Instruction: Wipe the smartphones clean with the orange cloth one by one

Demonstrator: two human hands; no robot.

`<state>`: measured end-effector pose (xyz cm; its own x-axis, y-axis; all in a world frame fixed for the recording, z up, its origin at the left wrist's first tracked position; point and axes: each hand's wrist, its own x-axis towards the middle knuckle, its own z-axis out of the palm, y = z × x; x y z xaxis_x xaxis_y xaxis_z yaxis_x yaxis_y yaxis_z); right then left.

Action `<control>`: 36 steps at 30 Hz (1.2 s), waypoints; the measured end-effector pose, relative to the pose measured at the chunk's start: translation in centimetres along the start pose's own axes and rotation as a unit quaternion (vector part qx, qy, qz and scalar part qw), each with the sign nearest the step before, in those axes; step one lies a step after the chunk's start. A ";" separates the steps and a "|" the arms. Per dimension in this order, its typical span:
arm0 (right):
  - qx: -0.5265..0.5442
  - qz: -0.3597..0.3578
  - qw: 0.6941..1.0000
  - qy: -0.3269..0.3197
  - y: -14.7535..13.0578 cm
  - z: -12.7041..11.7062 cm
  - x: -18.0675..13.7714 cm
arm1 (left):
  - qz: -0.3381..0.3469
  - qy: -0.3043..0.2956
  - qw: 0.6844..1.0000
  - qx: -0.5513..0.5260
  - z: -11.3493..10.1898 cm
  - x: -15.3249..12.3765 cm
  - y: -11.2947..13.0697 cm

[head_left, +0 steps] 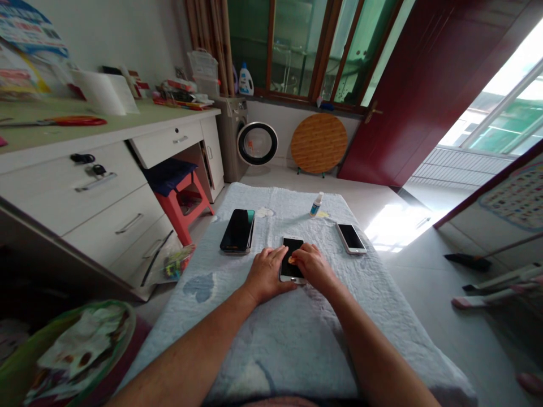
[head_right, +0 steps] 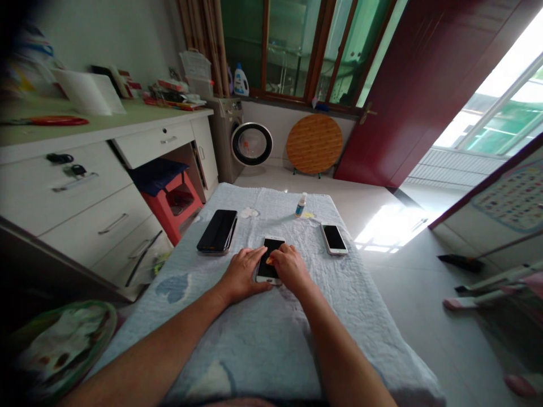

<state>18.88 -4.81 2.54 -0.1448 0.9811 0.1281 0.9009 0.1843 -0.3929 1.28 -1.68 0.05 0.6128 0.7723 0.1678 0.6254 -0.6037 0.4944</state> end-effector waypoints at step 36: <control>0.134 -0.009 0.988 -0.071 1.6 -1.8 -1.0 | 0.013 -0.046 0.999 0.011 -0.7 0.1 -0.1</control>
<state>21.16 -5.63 3.41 -0.2326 0.9725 0.0153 0.7603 0.1916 -0.6206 0.91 -1.38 0.63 0.6696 0.7359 0.1005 0.6188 -0.6276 0.4724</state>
